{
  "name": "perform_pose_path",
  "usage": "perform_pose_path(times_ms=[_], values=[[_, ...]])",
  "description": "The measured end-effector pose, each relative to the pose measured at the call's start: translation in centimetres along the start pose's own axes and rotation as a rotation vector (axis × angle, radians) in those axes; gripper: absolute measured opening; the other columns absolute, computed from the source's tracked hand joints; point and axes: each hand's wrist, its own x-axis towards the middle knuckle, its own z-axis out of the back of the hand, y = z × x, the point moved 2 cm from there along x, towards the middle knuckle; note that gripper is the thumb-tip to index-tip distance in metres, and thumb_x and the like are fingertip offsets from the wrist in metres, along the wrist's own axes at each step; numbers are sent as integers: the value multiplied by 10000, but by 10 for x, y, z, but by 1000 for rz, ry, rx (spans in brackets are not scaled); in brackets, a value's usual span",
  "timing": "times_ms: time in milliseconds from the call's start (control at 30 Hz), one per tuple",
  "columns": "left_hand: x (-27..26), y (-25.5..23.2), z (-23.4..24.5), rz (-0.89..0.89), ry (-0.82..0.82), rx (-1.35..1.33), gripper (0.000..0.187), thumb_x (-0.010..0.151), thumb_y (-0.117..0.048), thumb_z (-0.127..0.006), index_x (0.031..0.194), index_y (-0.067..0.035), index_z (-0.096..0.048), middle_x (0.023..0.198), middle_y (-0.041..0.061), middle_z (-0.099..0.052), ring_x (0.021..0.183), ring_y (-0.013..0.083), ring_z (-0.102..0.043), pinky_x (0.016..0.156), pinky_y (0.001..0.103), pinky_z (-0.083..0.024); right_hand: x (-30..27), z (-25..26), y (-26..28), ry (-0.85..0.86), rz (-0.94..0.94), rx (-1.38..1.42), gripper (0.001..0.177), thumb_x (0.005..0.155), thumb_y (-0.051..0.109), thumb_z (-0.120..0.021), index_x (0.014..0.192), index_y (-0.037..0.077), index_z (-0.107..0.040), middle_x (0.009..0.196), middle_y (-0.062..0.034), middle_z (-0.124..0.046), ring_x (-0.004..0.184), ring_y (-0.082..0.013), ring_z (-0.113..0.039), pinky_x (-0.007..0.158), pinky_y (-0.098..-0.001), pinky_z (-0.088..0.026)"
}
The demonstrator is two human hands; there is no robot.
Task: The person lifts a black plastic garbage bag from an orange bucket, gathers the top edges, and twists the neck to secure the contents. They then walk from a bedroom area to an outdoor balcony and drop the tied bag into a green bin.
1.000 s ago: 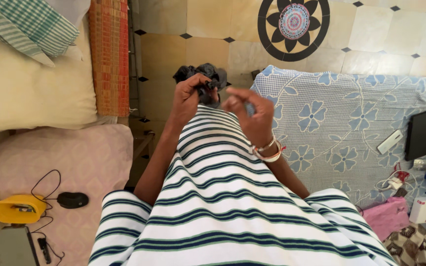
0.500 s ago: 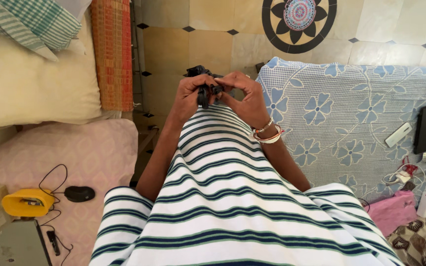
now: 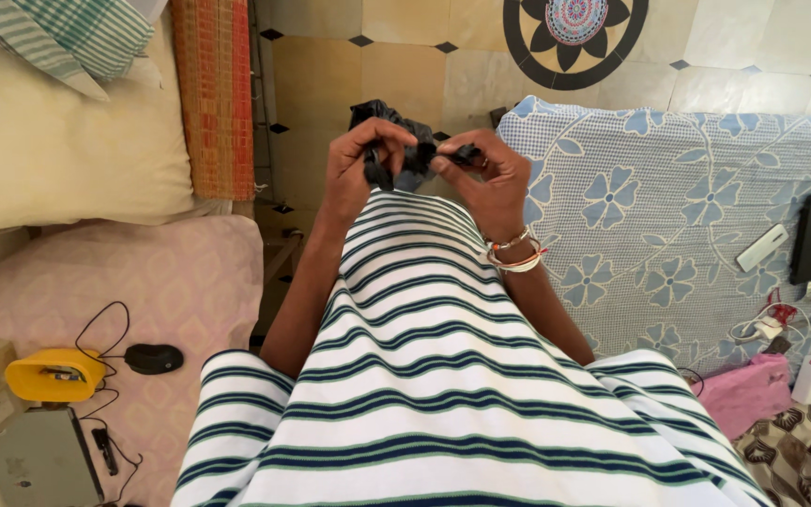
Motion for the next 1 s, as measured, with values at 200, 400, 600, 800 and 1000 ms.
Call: perform_pose_path(times_ms=[200, 400, 600, 800, 1000], values=[[-1, -3, 2, -29, -37, -58, 253, 1085, 39, -461, 1131, 8, -708, 877, 35, -598, 760, 78, -496, 690, 244, -343, 1, 3, -3, 59, 19, 256, 229, 928, -93, -761, 1144, -68, -688, 1117, -131, -708, 1042, -200, -733, 956, -333, -639], [-1, -4, 0, -49, -8, -45, 269, 1099, 38, -434, 1110, 1, -700, 884, 37, -606, 777, 87, -526, 697, 246, -363, -2, 1, -5, 11, 24, 256, 211, 994, -28, -686, 1200, -75, -685, 1175, -154, -686, 1048, -271, -748, 931, -376, -657], [-2, -4, -1, -47, 4, -36, 262, 1088, 43, -441, 1100, 7, -701, 879, 43, -606, 780, 90, -541, 703, 246, -369, -1, -2, -4, 5, -58, 458, 432, 903, -157, -573, 1319, -57, -635, 1182, -156, -684, 1086, -288, -758, 973, -399, -669], [-3, -2, 0, -16, 12, -60, 269, 1088, 59, -429, 1095, 10, -694, 903, 45, -597, 807, 98, -553, 739, 242, -398, 2, -7, 1, 60, 117, 100, 350, 898, -233, -682, 1182, -31, -713, 1160, -113, -619, 1065, -188, -688, 945, -328, -651], [-2, 3, 6, -37, 7, -60, 273, 1075, 64, -431, 1099, 18, -699, 902, 49, -601, 802, 103, -555, 733, 245, -404, 1, 1, -9, 17, 109, 13, 256, 872, -192, -756, 1078, -43, -729, 1117, -104, -636, 831, -71, -541, 767, -226, -574]])
